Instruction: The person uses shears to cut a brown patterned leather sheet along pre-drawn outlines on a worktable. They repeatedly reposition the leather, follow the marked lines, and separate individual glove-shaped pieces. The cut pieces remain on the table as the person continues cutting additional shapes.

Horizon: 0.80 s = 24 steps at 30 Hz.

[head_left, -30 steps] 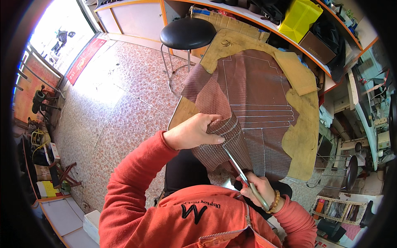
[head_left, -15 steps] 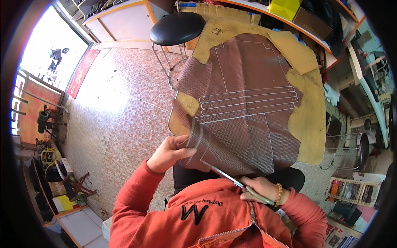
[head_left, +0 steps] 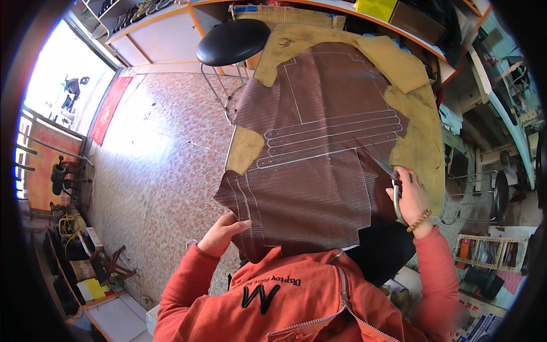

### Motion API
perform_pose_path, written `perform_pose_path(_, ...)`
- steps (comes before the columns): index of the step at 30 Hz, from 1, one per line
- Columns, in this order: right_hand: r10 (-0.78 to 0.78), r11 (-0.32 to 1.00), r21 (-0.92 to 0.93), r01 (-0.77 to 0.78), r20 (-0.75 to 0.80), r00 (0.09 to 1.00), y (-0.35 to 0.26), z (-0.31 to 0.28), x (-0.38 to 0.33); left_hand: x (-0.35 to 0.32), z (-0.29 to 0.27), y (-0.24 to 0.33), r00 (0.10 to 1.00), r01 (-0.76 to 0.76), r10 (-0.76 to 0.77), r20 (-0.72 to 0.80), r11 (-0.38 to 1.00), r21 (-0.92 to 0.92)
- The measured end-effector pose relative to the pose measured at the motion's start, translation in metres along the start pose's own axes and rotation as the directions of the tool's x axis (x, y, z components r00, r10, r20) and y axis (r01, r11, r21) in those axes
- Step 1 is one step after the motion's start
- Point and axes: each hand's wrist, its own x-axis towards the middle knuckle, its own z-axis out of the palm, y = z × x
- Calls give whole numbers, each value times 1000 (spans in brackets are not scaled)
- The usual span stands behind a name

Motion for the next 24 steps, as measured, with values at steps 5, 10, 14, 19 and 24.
perform_pose_path(5,82,993,74,-87,58,995,1,17,5,1,13,-15,999,33,-33,4,999,8)
perform_pose_path(10,172,957,224,-185,76,982,21,26,23,3,32,-2,990,-96,108,95,988,-123)
perform_pose_path(14,238,970,64,-234,-63,969,54,18,69,35,71,23,927,-329,334,172,942,-60)
perform_pose_path(19,200,961,-138,-238,-246,948,82,-8,102,69,130,42,902,-359,410,135,886,-293)
perform_pose_path(24,216,913,368,-178,-65,974,39,-42,29,59,143,38,942,-196,278,189,911,-363)
